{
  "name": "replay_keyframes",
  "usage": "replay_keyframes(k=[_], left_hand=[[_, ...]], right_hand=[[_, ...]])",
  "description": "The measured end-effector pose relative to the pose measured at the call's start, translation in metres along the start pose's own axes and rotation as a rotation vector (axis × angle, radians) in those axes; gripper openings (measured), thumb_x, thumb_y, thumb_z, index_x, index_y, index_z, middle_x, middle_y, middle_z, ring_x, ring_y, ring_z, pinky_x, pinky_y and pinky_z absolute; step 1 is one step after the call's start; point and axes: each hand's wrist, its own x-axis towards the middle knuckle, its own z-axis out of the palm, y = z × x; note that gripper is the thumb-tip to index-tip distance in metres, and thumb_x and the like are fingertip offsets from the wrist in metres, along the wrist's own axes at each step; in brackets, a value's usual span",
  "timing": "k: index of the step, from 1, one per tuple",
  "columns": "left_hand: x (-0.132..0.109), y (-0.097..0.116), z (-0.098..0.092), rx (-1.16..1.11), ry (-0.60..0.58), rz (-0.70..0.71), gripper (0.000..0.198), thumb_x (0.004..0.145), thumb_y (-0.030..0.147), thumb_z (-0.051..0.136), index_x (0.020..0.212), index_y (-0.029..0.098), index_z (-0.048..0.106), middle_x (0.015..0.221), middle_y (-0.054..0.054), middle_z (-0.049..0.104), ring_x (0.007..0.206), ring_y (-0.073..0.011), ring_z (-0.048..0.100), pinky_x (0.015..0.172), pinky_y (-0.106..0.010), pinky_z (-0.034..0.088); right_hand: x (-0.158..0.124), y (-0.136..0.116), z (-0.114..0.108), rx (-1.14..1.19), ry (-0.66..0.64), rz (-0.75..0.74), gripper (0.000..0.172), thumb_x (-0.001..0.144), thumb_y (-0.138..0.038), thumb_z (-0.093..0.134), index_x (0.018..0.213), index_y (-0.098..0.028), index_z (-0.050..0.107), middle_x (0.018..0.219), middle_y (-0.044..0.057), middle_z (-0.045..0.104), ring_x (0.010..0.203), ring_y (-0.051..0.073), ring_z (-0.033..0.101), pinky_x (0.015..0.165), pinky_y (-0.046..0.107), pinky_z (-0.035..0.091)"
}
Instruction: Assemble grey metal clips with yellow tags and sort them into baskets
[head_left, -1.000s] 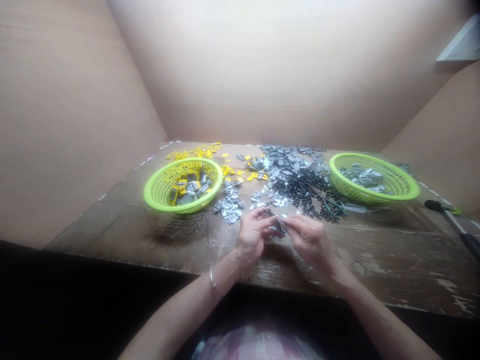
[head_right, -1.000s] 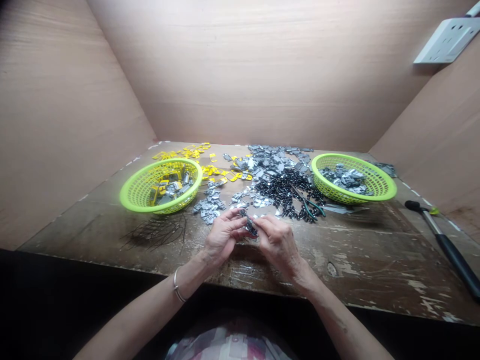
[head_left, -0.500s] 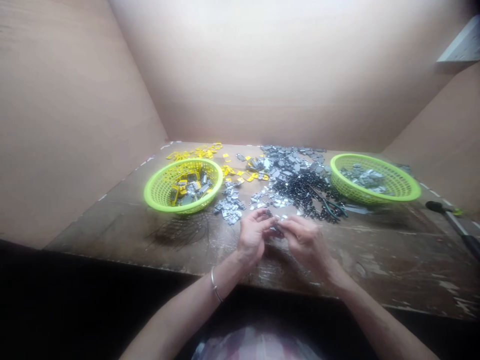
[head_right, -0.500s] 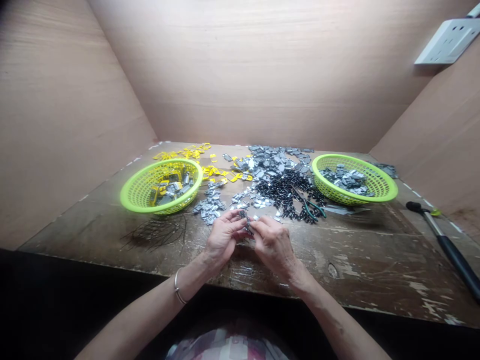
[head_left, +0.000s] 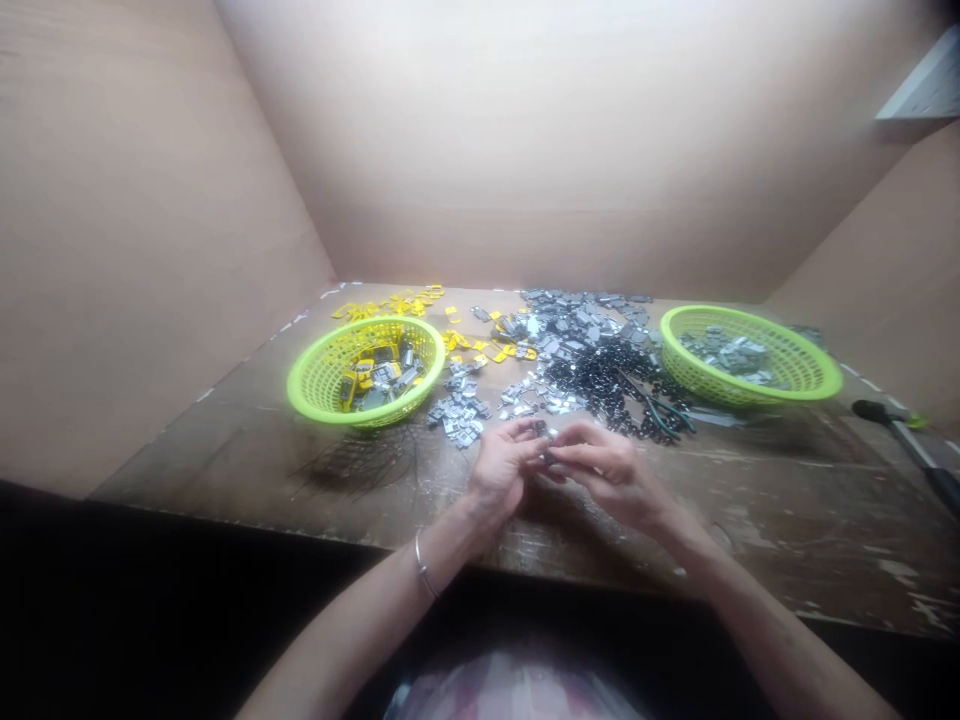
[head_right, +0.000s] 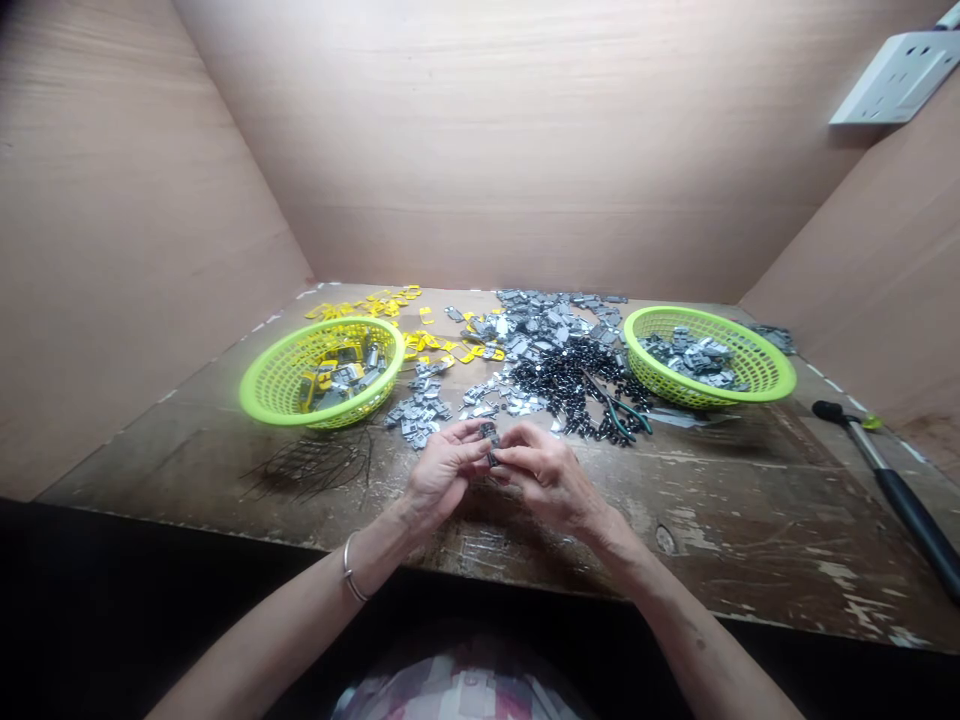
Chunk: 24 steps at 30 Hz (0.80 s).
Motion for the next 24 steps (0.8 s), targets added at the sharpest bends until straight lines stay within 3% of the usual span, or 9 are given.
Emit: replay_keyframes(k=[5, 9, 14, 19, 24], left_hand=[[0.0, 0.0, -0.001, 0.028, -0.019, -0.002, 0.028, 0.055, 0.015, 0.064, 0.081, 0.011, 0.054, 0.073, -0.005, 0.057, 0.059, -0.0119, 0.055, 0.051, -0.024, 0.043], [0.0, -0.001, -0.002, 0.036, -0.056, -0.003, 0.027, 0.056, 0.017, 0.063, 0.081, 0.011, 0.054, 0.075, -0.006, 0.057, 0.06, -0.0125, 0.054, 0.051, -0.024, 0.042], [-0.004, -0.002, 0.003, 0.022, -0.079, 0.015, 0.017, 0.06, 0.019, 0.058, 0.073, 0.008, 0.055, 0.069, -0.006, 0.056, 0.056, -0.0084, 0.05, 0.051, -0.019, 0.038], [-0.008, -0.009, 0.009, 0.073, 0.049, 0.061, 0.016, 0.054, 0.009, 0.059, 0.069, 0.009, 0.053, 0.062, -0.003, 0.055, 0.051, -0.0064, 0.048, 0.046, -0.016, 0.034], [-0.004, -0.011, 0.009, 0.132, 0.126, 0.054, 0.014, 0.054, 0.011, 0.059, 0.065, 0.009, 0.05, 0.057, -0.001, 0.053, 0.047, -0.0065, 0.047, 0.043, -0.017, 0.033]], right_hand=[[0.001, 0.001, -0.002, 0.026, -0.011, -0.021, 0.016, 0.074, -0.02, 0.046, 0.082, -0.02, 0.06, 0.081, 0.005, 0.055, 0.071, 0.013, 0.051, 0.062, 0.025, 0.041], [0.003, 0.002, -0.003, -0.023, 0.015, 0.044, 0.027, 0.072, -0.019, 0.05, 0.098, -0.021, 0.052, 0.08, 0.004, 0.055, 0.071, 0.013, 0.05, 0.063, 0.025, 0.041], [0.004, 0.007, 0.005, -0.153, -0.012, 0.047, 0.025, 0.07, -0.022, 0.051, 0.095, -0.02, 0.055, 0.069, 0.002, 0.047, 0.06, 0.011, 0.044, 0.054, 0.022, 0.038], [0.006, 0.005, 0.016, -0.102, -0.015, 0.115, 0.016, 0.069, -0.026, 0.053, 0.081, -0.02, 0.06, 0.064, 0.0, 0.045, 0.057, 0.01, 0.043, 0.051, 0.02, 0.036], [0.006, -0.001, 0.022, -0.091, -0.008, 0.201, 0.012, 0.071, -0.024, 0.05, 0.076, -0.018, 0.059, 0.065, 0.001, 0.046, 0.058, 0.01, 0.044, 0.053, 0.021, 0.036]])
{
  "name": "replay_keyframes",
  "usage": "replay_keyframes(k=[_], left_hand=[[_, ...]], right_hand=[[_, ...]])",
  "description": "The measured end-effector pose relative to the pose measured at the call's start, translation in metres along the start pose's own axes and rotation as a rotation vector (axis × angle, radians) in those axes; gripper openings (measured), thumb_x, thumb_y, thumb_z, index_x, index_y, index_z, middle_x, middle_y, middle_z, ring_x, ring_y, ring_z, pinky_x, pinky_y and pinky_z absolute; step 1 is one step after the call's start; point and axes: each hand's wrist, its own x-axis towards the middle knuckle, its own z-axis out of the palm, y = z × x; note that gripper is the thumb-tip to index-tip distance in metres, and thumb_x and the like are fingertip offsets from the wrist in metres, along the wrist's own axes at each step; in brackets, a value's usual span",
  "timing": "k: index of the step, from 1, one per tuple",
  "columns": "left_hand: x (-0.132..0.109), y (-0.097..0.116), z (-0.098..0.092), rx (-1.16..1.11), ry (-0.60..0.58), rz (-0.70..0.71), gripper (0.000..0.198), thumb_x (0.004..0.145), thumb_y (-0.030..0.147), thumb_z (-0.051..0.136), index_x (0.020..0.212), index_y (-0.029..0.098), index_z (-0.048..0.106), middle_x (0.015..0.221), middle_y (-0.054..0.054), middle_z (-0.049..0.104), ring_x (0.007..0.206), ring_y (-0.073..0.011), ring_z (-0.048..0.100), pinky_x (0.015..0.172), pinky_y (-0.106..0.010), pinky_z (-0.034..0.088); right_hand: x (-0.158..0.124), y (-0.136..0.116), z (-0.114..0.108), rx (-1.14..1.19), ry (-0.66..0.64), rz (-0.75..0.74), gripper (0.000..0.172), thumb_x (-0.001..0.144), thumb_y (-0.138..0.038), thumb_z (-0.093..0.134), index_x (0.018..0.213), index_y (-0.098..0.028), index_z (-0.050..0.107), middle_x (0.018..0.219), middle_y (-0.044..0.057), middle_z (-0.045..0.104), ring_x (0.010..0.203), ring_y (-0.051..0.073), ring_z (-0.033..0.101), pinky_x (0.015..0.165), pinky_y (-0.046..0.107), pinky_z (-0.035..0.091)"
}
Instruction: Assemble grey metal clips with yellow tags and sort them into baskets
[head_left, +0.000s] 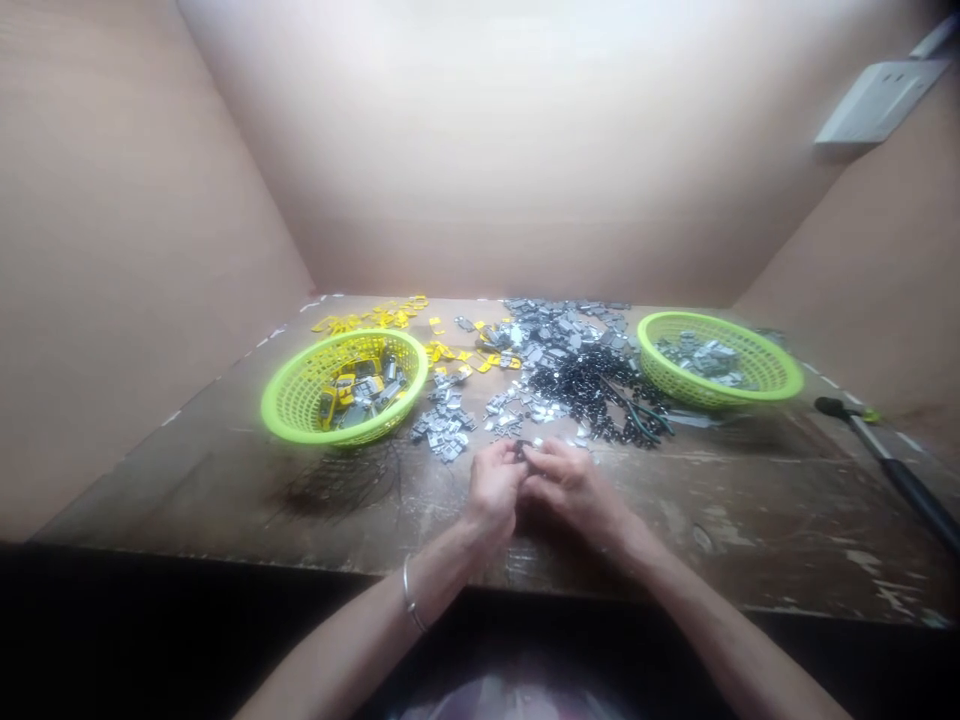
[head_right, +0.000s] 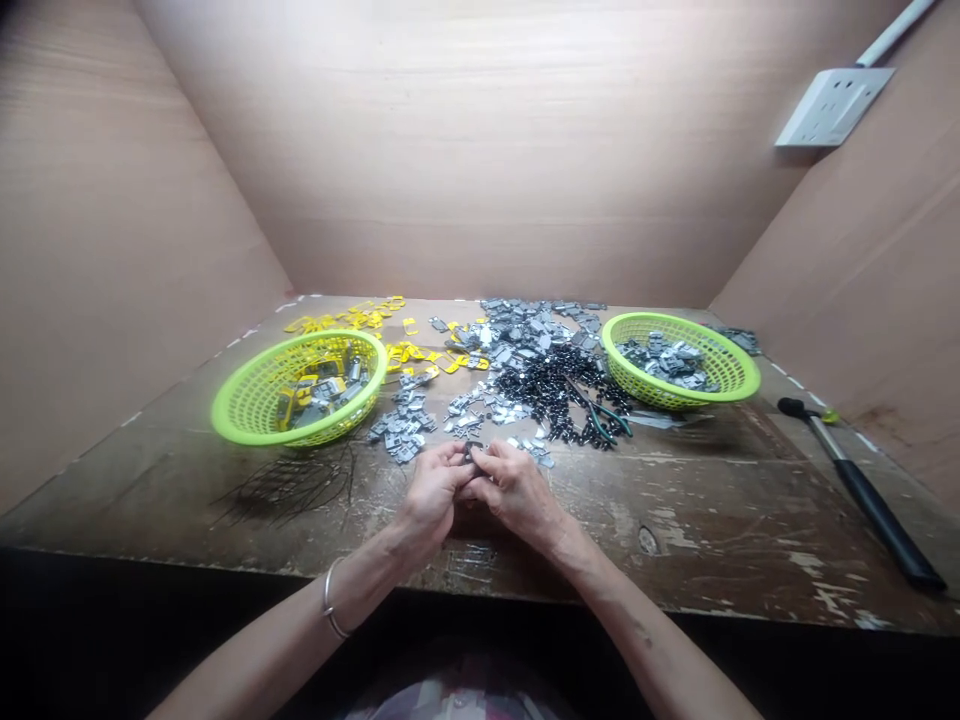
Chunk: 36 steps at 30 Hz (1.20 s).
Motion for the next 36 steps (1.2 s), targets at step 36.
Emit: replay_keyframes(k=[36], left_hand=[[0.021, 0.002, -0.013, 0.176, 0.103, -0.067, 0.012, 0.051, 0.004, 0.047, 0.061, 0.011, 0.047, 0.051, 0.0, 0.05, 0.042, -0.0081, 0.047, 0.039, -0.018, 0.033]], right_hand=[[0.029, 0.029, -0.018, -0.023, 0.105, -0.096, 0.014, 0.072, -0.013, 0.045, 0.072, -0.017, 0.059, 0.07, 0.001, 0.06, 0.064, 0.011, 0.053, 0.06, 0.021, 0.04]])
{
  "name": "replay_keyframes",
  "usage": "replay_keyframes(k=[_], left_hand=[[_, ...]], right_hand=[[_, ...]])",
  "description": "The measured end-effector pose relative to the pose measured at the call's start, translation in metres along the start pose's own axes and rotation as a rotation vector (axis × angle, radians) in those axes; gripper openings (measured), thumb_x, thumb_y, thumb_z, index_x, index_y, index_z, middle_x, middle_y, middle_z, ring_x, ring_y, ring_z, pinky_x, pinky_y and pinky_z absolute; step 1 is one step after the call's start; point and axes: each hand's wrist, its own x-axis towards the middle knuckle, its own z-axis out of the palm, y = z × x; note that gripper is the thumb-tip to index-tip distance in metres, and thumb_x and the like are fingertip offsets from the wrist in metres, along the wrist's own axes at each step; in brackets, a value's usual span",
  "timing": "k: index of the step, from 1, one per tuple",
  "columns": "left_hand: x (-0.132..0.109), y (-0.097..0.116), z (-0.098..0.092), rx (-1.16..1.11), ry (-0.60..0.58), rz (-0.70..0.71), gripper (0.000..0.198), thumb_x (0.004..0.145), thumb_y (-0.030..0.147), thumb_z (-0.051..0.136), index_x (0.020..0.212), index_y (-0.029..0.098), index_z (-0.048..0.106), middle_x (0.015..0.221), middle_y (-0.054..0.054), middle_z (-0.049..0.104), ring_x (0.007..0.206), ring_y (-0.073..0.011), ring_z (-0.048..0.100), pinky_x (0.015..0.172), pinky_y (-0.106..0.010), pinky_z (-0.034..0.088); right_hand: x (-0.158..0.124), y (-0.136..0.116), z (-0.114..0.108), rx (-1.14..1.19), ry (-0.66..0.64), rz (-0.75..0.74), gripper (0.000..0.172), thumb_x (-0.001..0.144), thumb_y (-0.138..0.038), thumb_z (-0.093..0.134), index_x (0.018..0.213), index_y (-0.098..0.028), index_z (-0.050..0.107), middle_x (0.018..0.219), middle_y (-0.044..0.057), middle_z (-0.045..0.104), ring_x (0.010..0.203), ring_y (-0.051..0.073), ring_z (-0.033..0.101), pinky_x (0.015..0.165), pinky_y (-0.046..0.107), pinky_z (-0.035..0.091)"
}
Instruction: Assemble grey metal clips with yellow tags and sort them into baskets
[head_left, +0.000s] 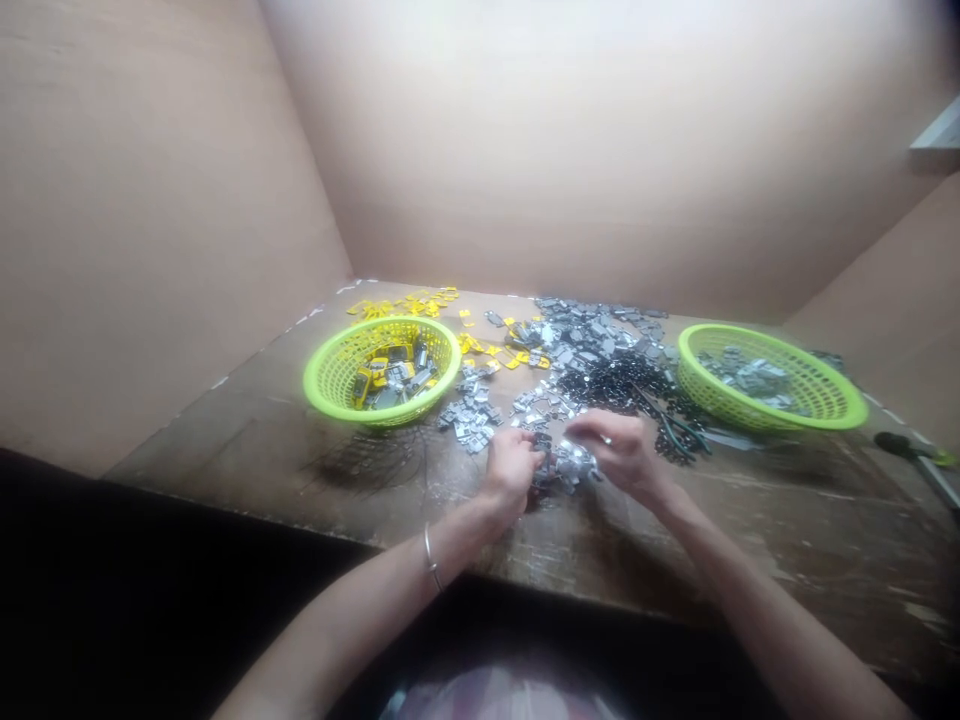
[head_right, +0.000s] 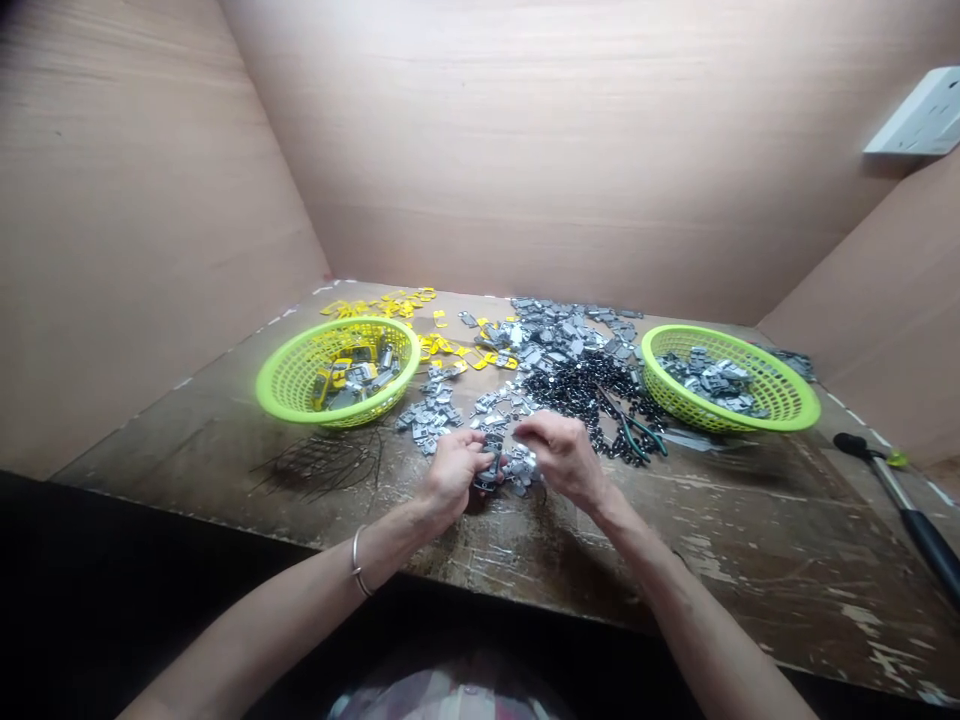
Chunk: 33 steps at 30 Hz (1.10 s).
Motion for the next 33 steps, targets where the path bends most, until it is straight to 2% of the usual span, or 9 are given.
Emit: replay_keyframes(k=[3, 6, 14, 21, 33], left_hand=[[-0.001, -0.006, 0.002, -0.001, -0.021, 0.097, 0.012, 0.05, 0.004, 0.049, 0.06, 0.01, 0.049, 0.052, 0.0, 0.051, 0.047, -0.0084, 0.049, 0.043, -0.018, 0.034], [-0.003, -0.01, 0.003, 0.029, -0.021, 0.146, 0.012, 0.051, 0.006, 0.051, 0.062, 0.01, 0.052, 0.053, 0.0, 0.052, 0.047, -0.0075, 0.048, 0.042, -0.016, 0.032], [-0.008, -0.014, 0.005, 0.083, -0.04, 0.221, 0.015, 0.056, 0.016, 0.054, 0.071, 0.011, 0.055, 0.059, -0.002, 0.056, 0.048, -0.0073, 0.048, 0.043, -0.017, 0.033], [-0.01, -0.015, 0.008, 0.137, -0.063, 0.267, 0.017, 0.058, 0.011, 0.049, 0.074, 0.011, 0.055, 0.064, -0.003, 0.058, 0.054, -0.0086, 0.05, 0.046, -0.016, 0.035], [-0.017, -0.012, 0.01, 0.273, -0.033, 0.372, 0.012, 0.064, 0.017, 0.047, 0.072, 0.013, 0.055, 0.066, -0.003, 0.056, 0.062, -0.0103, 0.049, 0.053, -0.017, 0.035]], right_hand=[[-0.012, -0.016, 0.004, 0.019, 0.05, -0.069, 0.017, 0.072, -0.01, 0.043, 0.071, -0.017, 0.058, 0.071, 0.003, 0.058, 0.066, 0.012, 0.052, 0.062, 0.023, 0.04], [-0.018, -0.02, 0.011, -0.005, 0.066, -0.084, 0.016, 0.073, -0.009, 0.042, 0.07, -0.016, 0.057, 0.069, 0.003, 0.056, 0.065, 0.012, 0.05, 0.06, 0.023, 0.04], [-0.026, -0.016, 0.016, -0.026, 0.143, -0.188, 0.021, 0.072, -0.004, 0.04, 0.076, -0.017, 0.056, 0.074, 0.004, 0.057, 0.069, 0.012, 0.051, 0.063, 0.024, 0.041], [-0.033, -0.011, 0.022, -0.066, 0.218, -0.302, 0.024, 0.07, -0.002, 0.042, 0.083, -0.016, 0.055, 0.08, 0.006, 0.058, 0.074, 0.013, 0.052, 0.065, 0.027, 0.042], [-0.038, -0.002, 0.026, -0.198, 0.244, -0.305, 0.025, 0.072, -0.007, 0.04, 0.088, -0.017, 0.055, 0.086, 0.008, 0.059, 0.08, 0.017, 0.052, 0.067, 0.031, 0.042]])
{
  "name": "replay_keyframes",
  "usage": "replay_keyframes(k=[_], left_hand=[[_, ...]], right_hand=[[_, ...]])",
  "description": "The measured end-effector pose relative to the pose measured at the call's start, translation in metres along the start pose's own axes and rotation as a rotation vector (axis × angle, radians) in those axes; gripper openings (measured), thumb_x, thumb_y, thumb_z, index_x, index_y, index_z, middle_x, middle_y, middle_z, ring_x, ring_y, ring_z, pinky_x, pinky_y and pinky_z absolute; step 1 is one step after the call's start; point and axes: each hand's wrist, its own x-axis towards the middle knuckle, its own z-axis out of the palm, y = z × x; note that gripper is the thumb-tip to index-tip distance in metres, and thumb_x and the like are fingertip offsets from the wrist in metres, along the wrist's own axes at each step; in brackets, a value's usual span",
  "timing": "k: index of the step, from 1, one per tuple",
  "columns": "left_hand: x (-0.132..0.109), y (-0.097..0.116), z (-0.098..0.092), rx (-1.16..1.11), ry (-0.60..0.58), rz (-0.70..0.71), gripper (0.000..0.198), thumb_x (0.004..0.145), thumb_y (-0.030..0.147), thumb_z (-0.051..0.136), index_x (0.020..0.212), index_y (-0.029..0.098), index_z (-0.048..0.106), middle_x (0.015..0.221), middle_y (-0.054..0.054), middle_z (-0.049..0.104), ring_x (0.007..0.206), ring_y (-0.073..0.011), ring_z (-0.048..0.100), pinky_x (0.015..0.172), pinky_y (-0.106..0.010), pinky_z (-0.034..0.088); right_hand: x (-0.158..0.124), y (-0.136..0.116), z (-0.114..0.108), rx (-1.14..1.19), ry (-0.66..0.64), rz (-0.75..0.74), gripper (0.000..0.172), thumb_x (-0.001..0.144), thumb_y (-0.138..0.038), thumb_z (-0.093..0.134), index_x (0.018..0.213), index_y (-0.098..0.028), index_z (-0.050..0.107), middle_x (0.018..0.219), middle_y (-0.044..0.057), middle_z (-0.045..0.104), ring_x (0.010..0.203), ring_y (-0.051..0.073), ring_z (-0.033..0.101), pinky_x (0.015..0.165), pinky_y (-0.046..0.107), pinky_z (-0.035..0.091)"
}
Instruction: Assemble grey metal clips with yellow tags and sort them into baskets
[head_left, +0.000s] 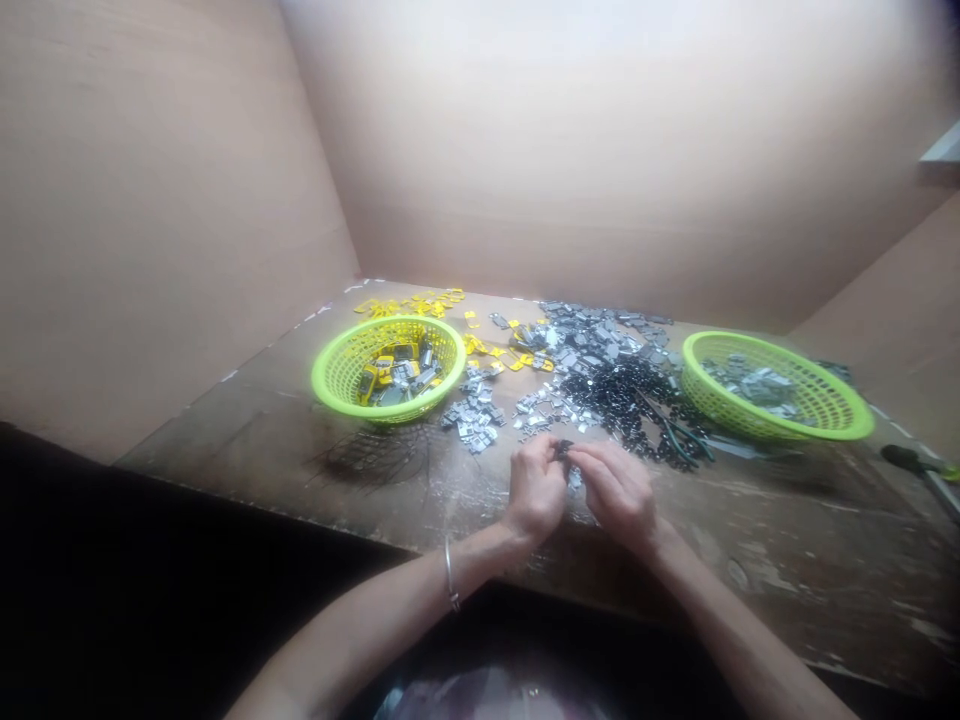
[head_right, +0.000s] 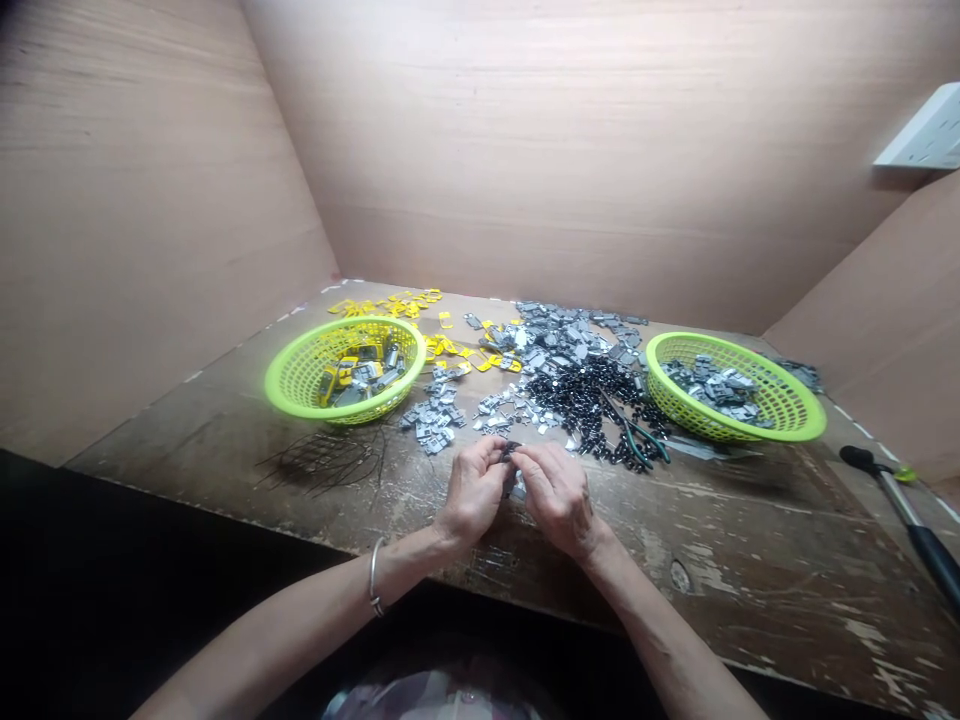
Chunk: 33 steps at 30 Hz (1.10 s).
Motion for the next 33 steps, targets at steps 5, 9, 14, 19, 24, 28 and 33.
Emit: replay_keyframes(k=[5, 9, 14, 19, 24, 28, 33], left_hand=[[0.001, -0.003, -0.001, -0.093, -0.055, -0.046, 0.015, 0.064, 0.016, 0.045, 0.075, 0.012, 0.055, 0.066, -0.003, 0.054, 0.059, -0.0093, 0.047, 0.049, -0.017, 0.033], [0.003, -0.003, -0.003, -0.178, -0.082, -0.087, 0.017, 0.062, 0.013, 0.045, 0.076, 0.011, 0.054, 0.065, -0.003, 0.054, 0.056, -0.0086, 0.047, 0.047, -0.017, 0.033], [0.005, 0.0, -0.002, -0.259, -0.068, -0.148, 0.016, 0.059, 0.014, 0.049, 0.073, 0.011, 0.053, 0.063, -0.002, 0.054, 0.052, -0.0074, 0.046, 0.046, -0.016, 0.032], [0.011, 0.008, -0.006, -0.424, -0.066, -0.24, 0.016, 0.053, 0.009, 0.053, 0.069, 0.011, 0.051, 0.054, 0.001, 0.048, 0.047, -0.0052, 0.043, 0.044, -0.016, 0.03], [0.021, 0.01, -0.02, -0.523, -0.094, -0.264, 0.017, 0.055, 0.02, 0.059, 0.068, 0.01, 0.053, 0.059, -0.001, 0.052, 0.05, -0.0067, 0.047, 0.045, -0.018, 0.032], [0.032, 0.008, -0.031, -0.548, -0.045, -0.279, 0.02, 0.052, 0.022, 0.063, 0.064, 0.009, 0.053, 0.057, -0.002, 0.054, 0.048, -0.0079, 0.048, 0.046, -0.02, 0.035], [0.047, 0.013, -0.039, -0.519, 0.057, -0.308, 0.017, 0.053, 0.018, 0.06, 0.066, 0.009, 0.053, 0.054, -0.003, 0.056, 0.045, -0.0087, 0.049, 0.044, -0.021, 0.036]], right_hand=[[0.006, -0.005, -0.004, 0.032, -0.031, 0.092, 0.021, 0.071, -0.008, 0.042, 0.08, -0.018, 0.058, 0.079, 0.006, 0.057, 0.073, 0.015, 0.051, 0.062, 0.028, 0.041], [0.013, -0.011, -0.012, 0.107, -0.1, 0.163, 0.021, 0.071, -0.009, 0.043, 0.081, -0.019, 0.058, 0.078, 0.005, 0.052, 0.072, 0.014, 0.049, 0.059, 0.026, 0.041], [0.012, -0.015, -0.009, 0.057, -0.081, 0.144, 0.024, 0.072, -0.007, 0.039, 0.082, -0.017, 0.058, 0.074, 0.006, 0.051, 0.069, 0.014, 0.046, 0.059, 0.027, 0.039], [0.019, -0.016, -0.002, 0.05, -0.096, 0.229, 0.022, 0.072, -0.01, 0.039, 0.074, -0.017, 0.059, 0.072, 0.006, 0.05, 0.067, 0.014, 0.045, 0.058, 0.027, 0.039], [0.041, -0.014, 0.0, 0.255, -0.127, 0.347, 0.021, 0.071, -0.01, 0.042, 0.066, -0.019, 0.06, 0.065, 0.002, 0.051, 0.062, 0.012, 0.048, 0.055, 0.024, 0.04], [0.06, -0.002, 0.005, 0.405, -0.235, 0.394, 0.015, 0.069, -0.015, 0.048, 0.064, -0.018, 0.061, 0.064, 0.001, 0.055, 0.06, 0.012, 0.051, 0.054, 0.024, 0.041], [0.09, 0.04, 0.025, 0.187, -0.392, 0.414, 0.019, 0.075, -0.025, 0.042, 0.076, -0.017, 0.06, 0.073, 0.003, 0.057, 0.066, 0.013, 0.051, 0.06, 0.025, 0.04]])
